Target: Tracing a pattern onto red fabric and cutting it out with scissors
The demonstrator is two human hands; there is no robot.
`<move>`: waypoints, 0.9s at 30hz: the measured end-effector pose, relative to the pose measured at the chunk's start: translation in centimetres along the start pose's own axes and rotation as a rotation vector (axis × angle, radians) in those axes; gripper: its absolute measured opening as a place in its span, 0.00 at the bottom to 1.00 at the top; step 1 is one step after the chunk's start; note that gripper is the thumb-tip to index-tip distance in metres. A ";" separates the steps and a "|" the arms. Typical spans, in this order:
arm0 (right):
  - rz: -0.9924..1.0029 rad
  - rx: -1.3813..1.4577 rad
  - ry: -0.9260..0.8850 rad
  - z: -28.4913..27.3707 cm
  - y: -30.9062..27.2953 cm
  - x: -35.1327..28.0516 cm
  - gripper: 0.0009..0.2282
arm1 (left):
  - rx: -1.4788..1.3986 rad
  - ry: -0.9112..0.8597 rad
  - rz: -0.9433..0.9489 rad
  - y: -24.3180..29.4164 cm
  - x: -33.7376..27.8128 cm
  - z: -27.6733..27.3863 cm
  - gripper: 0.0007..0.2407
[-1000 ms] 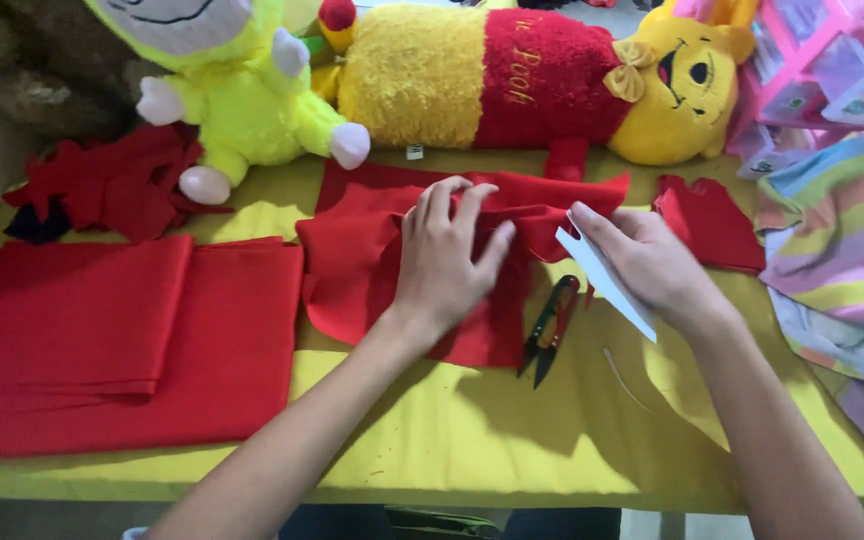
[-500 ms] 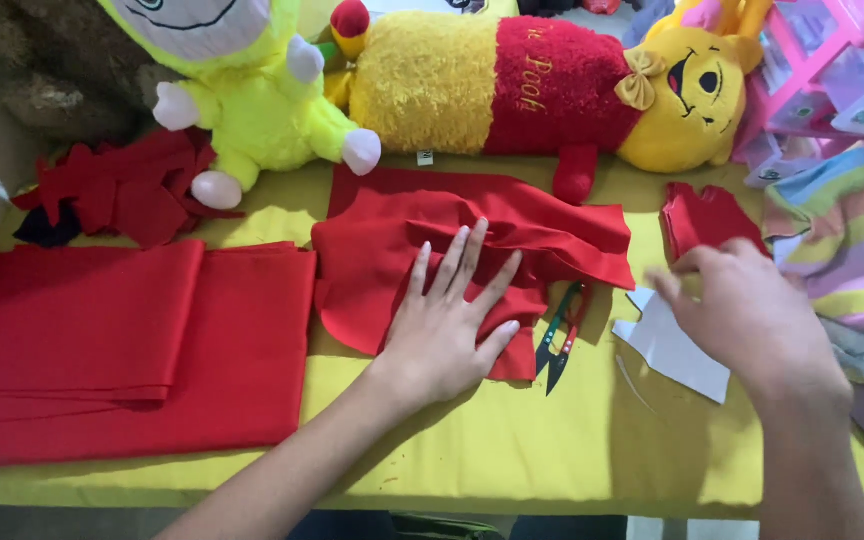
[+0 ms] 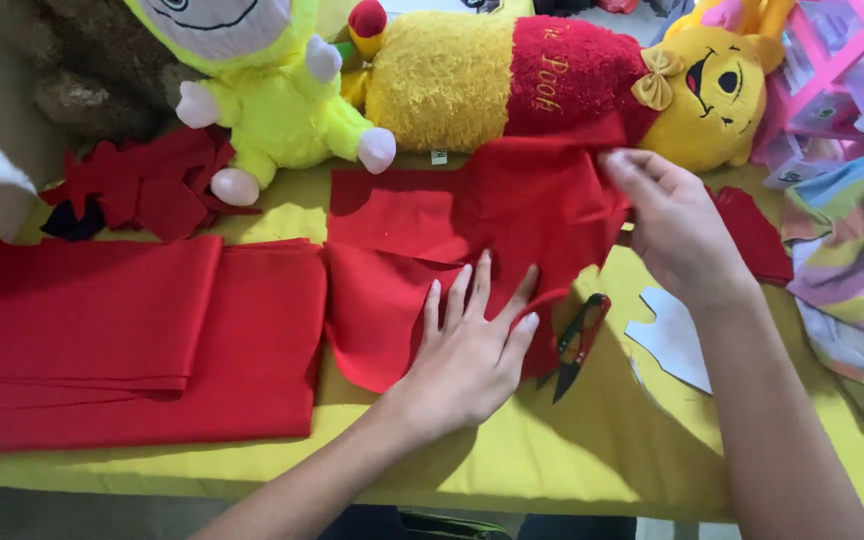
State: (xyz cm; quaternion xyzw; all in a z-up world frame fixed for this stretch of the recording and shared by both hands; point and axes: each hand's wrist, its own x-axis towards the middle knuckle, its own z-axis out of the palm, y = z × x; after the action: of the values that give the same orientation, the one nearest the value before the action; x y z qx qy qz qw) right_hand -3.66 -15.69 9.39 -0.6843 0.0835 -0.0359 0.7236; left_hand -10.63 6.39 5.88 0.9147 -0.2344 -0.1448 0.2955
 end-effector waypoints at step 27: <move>0.126 -0.641 -0.057 -13.9 -0.1 -7.1 0.09 | 0.188 0.469 0.279 0.9 6.1 3.2 0.26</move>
State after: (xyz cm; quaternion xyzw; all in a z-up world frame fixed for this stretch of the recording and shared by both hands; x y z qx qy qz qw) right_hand -12.97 -28.22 9.30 -0.8713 0.1125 0.0561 0.4743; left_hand -7.08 1.11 3.13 0.9056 -0.2955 0.1349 0.2729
